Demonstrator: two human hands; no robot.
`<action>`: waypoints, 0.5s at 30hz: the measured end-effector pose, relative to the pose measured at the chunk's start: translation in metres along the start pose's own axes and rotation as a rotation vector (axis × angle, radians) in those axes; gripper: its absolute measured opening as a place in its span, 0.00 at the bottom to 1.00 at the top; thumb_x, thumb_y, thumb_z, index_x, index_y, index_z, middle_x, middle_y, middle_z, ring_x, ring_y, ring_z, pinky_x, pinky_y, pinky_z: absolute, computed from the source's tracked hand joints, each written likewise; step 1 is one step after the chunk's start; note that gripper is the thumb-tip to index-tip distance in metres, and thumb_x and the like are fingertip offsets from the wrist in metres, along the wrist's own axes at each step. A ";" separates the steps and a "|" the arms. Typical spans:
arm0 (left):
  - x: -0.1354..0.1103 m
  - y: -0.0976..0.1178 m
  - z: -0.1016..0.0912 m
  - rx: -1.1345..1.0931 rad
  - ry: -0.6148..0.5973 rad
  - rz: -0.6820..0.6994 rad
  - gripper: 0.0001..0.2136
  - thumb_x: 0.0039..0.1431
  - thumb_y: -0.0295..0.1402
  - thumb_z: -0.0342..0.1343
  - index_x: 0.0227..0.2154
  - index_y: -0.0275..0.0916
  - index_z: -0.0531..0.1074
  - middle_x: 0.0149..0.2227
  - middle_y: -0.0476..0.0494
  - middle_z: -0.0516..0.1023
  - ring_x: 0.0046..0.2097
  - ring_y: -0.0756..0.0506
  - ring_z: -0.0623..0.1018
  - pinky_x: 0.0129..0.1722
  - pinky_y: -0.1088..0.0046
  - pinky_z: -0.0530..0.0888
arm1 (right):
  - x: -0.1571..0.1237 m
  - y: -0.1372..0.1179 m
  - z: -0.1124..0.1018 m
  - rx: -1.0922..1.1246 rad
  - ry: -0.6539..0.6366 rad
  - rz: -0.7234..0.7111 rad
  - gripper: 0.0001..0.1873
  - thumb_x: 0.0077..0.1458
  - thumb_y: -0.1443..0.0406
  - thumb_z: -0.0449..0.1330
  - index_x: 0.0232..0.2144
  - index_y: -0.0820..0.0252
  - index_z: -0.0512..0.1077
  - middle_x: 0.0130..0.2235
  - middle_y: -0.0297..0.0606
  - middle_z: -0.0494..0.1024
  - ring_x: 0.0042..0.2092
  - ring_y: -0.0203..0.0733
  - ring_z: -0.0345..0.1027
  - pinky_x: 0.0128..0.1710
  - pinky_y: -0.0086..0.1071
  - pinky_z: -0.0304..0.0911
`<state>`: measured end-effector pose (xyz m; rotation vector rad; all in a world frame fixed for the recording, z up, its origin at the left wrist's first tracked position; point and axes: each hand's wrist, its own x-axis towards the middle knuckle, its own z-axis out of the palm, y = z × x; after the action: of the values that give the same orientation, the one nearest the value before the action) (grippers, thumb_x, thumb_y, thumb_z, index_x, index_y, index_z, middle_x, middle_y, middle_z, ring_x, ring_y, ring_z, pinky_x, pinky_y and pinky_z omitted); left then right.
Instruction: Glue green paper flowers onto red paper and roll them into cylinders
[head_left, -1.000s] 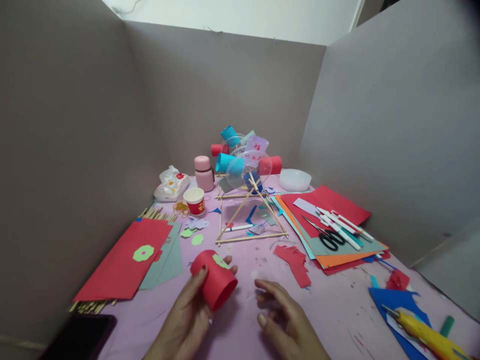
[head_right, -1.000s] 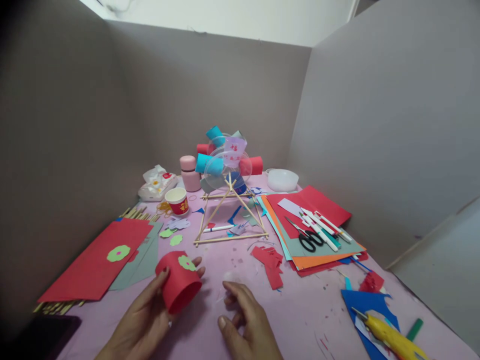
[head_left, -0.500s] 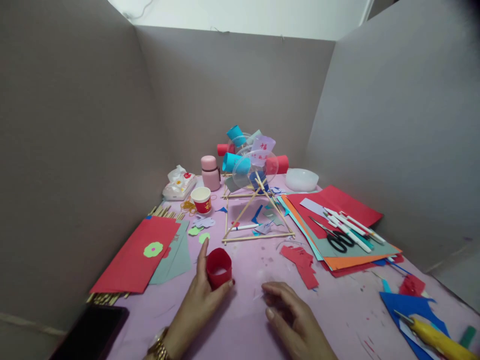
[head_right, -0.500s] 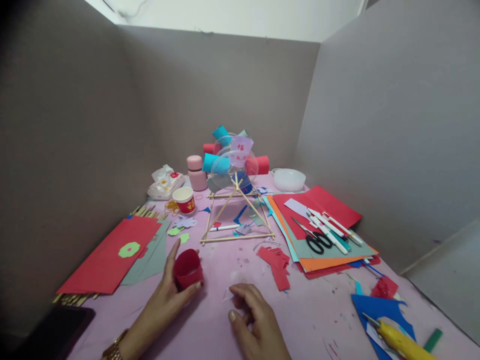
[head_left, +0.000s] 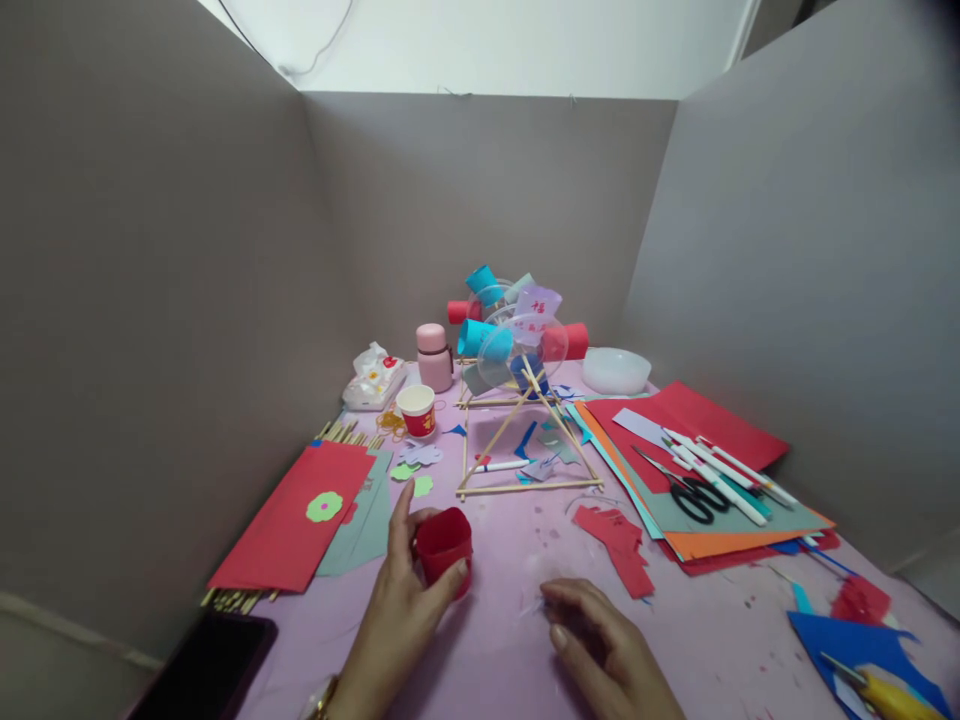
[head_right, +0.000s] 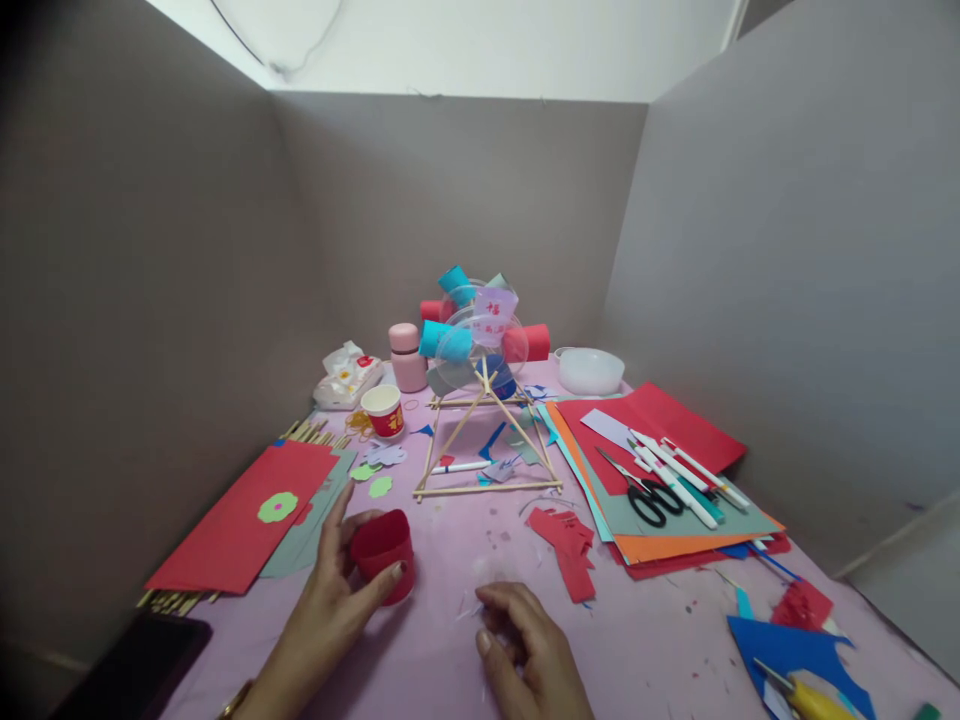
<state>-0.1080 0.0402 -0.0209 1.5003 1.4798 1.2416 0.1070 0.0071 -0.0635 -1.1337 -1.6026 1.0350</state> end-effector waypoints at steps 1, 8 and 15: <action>0.001 0.001 -0.002 -0.047 -0.034 -0.008 0.38 0.56 0.38 0.54 0.62 0.49 0.34 0.52 0.39 0.64 0.49 0.44 0.73 0.52 0.60 0.66 | 0.000 -0.001 0.000 -0.007 0.005 -0.004 0.13 0.56 0.61 0.54 0.43 0.57 0.70 0.41 0.44 0.74 0.42 0.45 0.69 0.42 0.34 0.65; 0.007 0.015 -0.015 -0.292 -0.206 -0.067 0.40 0.52 0.30 0.53 0.63 0.43 0.36 0.53 0.39 0.68 0.49 0.45 0.73 0.50 0.67 0.65 | 0.023 -0.044 -0.005 -0.178 -0.052 -0.168 0.15 0.57 0.65 0.52 0.47 0.55 0.67 0.42 0.42 0.73 0.40 0.43 0.68 0.37 0.32 0.65; 0.008 0.017 -0.023 -0.395 -0.278 -0.106 0.39 0.45 0.25 0.54 0.61 0.40 0.46 0.49 0.43 0.71 0.48 0.44 0.71 0.49 0.68 0.65 | 0.085 -0.081 0.022 -0.608 -0.355 -0.361 0.21 0.54 0.71 0.54 0.51 0.56 0.67 0.46 0.45 0.72 0.45 0.46 0.67 0.43 0.34 0.61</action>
<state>-0.1250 0.0427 0.0031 1.2519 1.0466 1.1297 0.0520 0.0675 0.0237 -1.0087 -2.4071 0.5337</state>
